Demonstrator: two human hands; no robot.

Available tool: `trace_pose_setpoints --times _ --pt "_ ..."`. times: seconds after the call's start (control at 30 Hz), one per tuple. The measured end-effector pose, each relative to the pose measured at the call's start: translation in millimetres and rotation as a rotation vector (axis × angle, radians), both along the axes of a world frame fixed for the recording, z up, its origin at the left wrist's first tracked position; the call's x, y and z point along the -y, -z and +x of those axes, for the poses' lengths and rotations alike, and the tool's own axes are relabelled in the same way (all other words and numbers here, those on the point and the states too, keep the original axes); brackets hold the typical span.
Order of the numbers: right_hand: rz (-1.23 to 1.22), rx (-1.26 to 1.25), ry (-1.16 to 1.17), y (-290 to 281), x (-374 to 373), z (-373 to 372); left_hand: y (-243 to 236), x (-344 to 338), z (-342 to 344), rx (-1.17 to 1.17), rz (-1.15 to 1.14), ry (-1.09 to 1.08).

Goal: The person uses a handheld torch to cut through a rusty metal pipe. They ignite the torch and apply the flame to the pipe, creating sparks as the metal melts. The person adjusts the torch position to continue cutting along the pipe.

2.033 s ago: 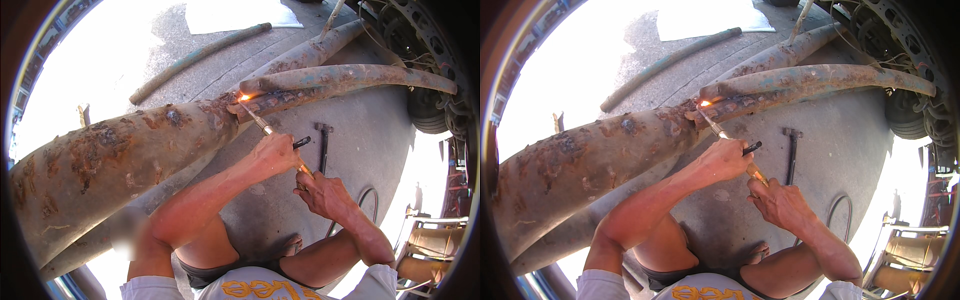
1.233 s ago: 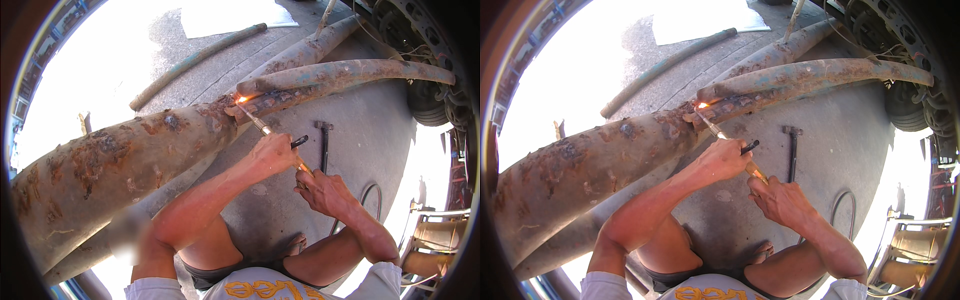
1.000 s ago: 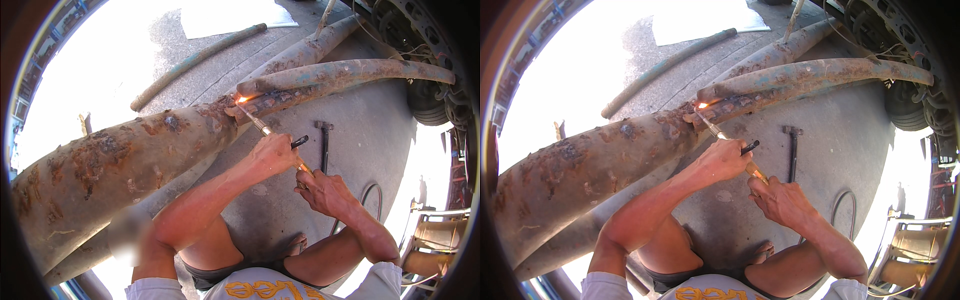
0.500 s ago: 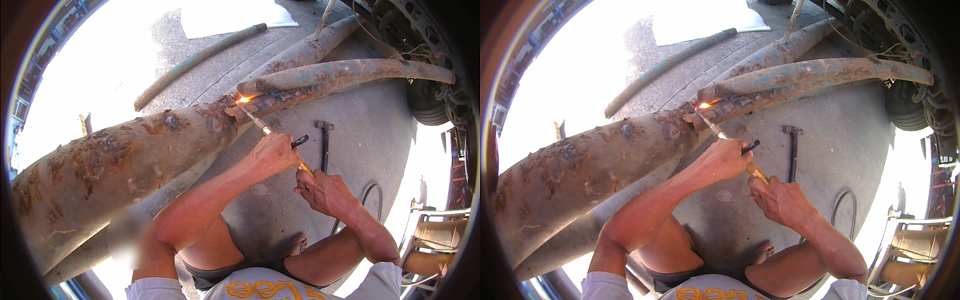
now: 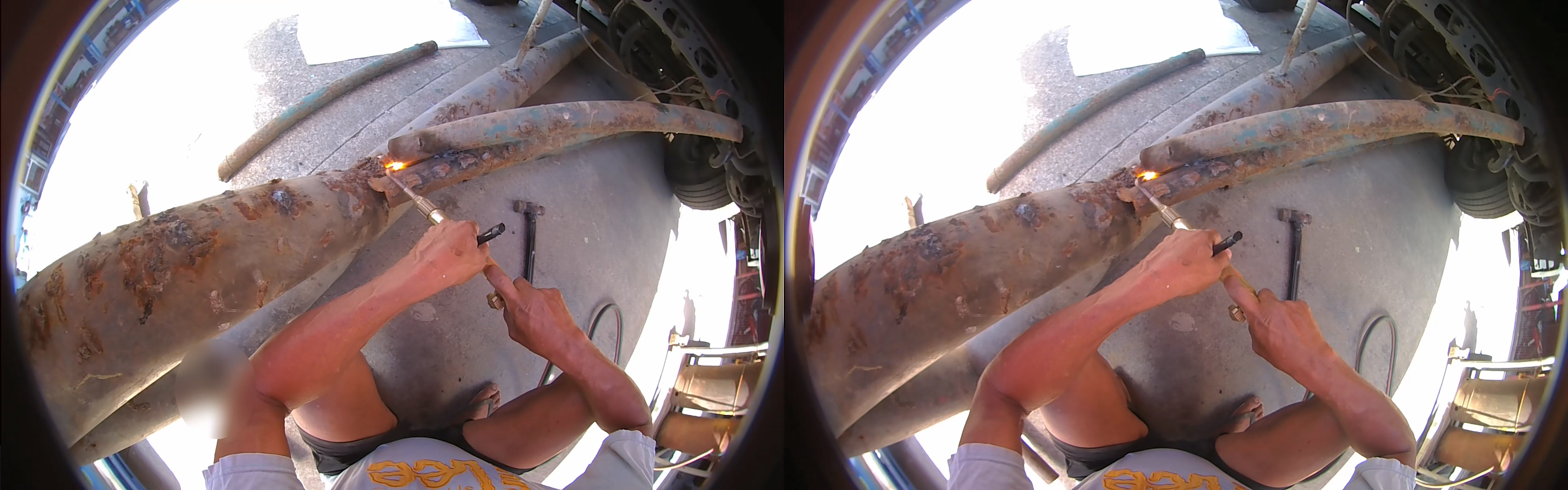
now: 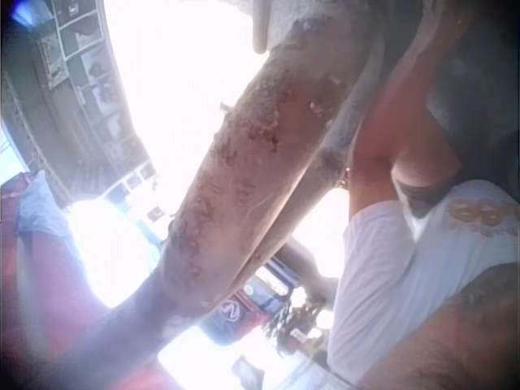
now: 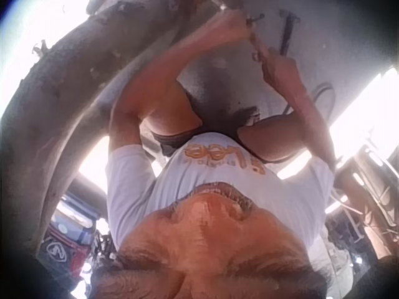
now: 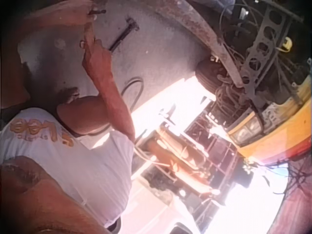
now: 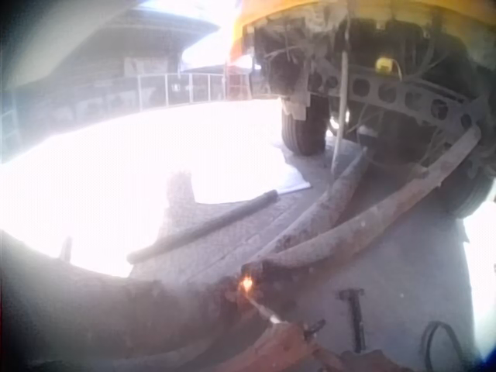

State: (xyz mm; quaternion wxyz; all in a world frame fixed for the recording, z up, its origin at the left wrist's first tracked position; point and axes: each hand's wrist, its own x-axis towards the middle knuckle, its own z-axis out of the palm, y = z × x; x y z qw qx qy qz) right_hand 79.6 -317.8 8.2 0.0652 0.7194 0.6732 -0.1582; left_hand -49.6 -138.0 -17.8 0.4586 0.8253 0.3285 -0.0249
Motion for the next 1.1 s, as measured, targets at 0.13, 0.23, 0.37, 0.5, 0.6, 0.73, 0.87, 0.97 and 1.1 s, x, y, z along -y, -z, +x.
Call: trace_pose_setpoints --times 0.13,0.23,0.37,0.5,0.6,0.73,0.87,0.97,1.1 --pt "0.0 0.012 -0.005 1 1 0 -6 -1 -1 -0.053 -0.015 0.023" --pt "0.079 0.012 -0.04 6 1 1 -7 -1 -1 -0.055 -0.014 0.022" --pt "0.072 0.023 -0.046 8 2 2 -4 0 0 -0.015 -0.011 -0.003" --pt "0.07 0.033 -0.044 6 0 1 3 1 0 0.071 0.019 -0.041" --pt "0.009 0.04 -0.005 4 0 0 5 2 1 0.07 0.028 -0.04" --pt "0.039 0.046 -0.032 4 -1 0 5 1 1 0.054 0.035 -0.033" --pt "0.031 0.032 -0.02 4 -2 0 2 0 1 0.06 0.018 -0.037" --pt "-0.012 0.033 0.012 2 -2 -1 1 0 -1 0.057 0.011 -0.035" --pt "-0.015 0.037 0.016 2 -2 -2 0 0 -1 0.069 0.019 -0.04"
